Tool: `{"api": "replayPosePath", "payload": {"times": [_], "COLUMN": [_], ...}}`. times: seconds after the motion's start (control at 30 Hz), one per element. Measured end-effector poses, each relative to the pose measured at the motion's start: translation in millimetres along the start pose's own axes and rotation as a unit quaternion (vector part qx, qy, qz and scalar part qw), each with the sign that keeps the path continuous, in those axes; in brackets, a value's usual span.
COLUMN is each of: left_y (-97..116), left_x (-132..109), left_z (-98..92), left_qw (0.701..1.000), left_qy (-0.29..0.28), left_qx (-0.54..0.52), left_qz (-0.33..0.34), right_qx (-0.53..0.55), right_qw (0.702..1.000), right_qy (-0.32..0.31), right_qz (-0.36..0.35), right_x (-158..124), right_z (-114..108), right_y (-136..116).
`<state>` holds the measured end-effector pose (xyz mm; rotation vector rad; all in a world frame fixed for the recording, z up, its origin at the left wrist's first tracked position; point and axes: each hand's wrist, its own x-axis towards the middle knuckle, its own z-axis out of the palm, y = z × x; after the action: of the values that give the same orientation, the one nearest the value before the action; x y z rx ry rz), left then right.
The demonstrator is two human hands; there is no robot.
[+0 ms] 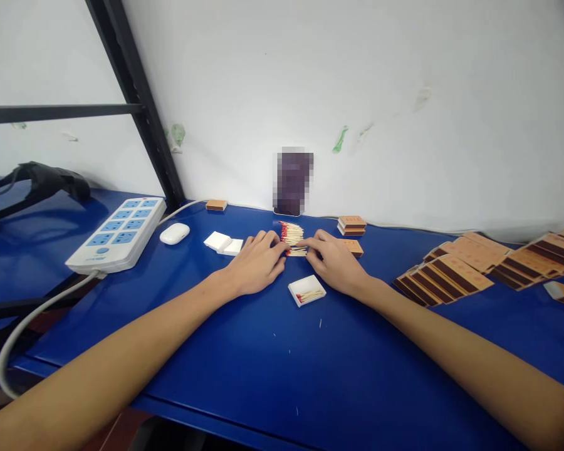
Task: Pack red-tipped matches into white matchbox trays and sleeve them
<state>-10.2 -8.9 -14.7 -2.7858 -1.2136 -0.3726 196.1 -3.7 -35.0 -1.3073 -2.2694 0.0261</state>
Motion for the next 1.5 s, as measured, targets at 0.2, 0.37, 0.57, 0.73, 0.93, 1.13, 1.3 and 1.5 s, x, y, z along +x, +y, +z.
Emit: {"api": "replayPosePath", "payload": {"times": [0.2,0.37,0.57,0.73,0.93,1.13,1.3,1.5], "left_y": [-0.3,-0.5,-0.7,-0.8,-1.2,-0.8,-0.3,-0.7], "left_x": [0.1,-0.6,-0.7,-0.7,-0.3,0.0,-0.5,-0.7], "left_z": [0.5,1.1,1.9,1.5,1.4,1.3,0.9,1.2], "left_qw": [1.000,1.000,1.000,1.000,1.000,1.000,1.000,1.000], "left_qy": [0.001,0.015,0.015,0.010,0.007,0.008,0.008,0.011], "left_qx": [0.001,0.002,0.002,0.015,0.015,0.009,0.016,0.007], "left_qz": [0.001,-0.017,-0.025,-0.026,-0.019,-0.021,-0.015,-0.014], "right_qx": [0.006,0.007,0.006,0.003,0.008,0.019,0.014,0.010], "right_qw": [1.000,1.000,1.000,1.000,1.000,1.000,1.000,1.000], "right_qy": [-0.002,0.002,-0.002,-0.007,-0.002,0.003,0.002,-0.008], "right_qz": [-0.002,-0.003,0.002,0.007,0.000,-0.007,-0.006,-0.004], "right_x": [0.1,-0.2,0.1,0.7,0.4,0.5,0.3,0.0], "right_z": [-0.2,0.5,0.8,-0.2,-0.2,-0.1,0.5,0.9], "right_y": [-0.1,1.2,1.1,-0.7,-0.1,0.7,1.1,1.5]}}
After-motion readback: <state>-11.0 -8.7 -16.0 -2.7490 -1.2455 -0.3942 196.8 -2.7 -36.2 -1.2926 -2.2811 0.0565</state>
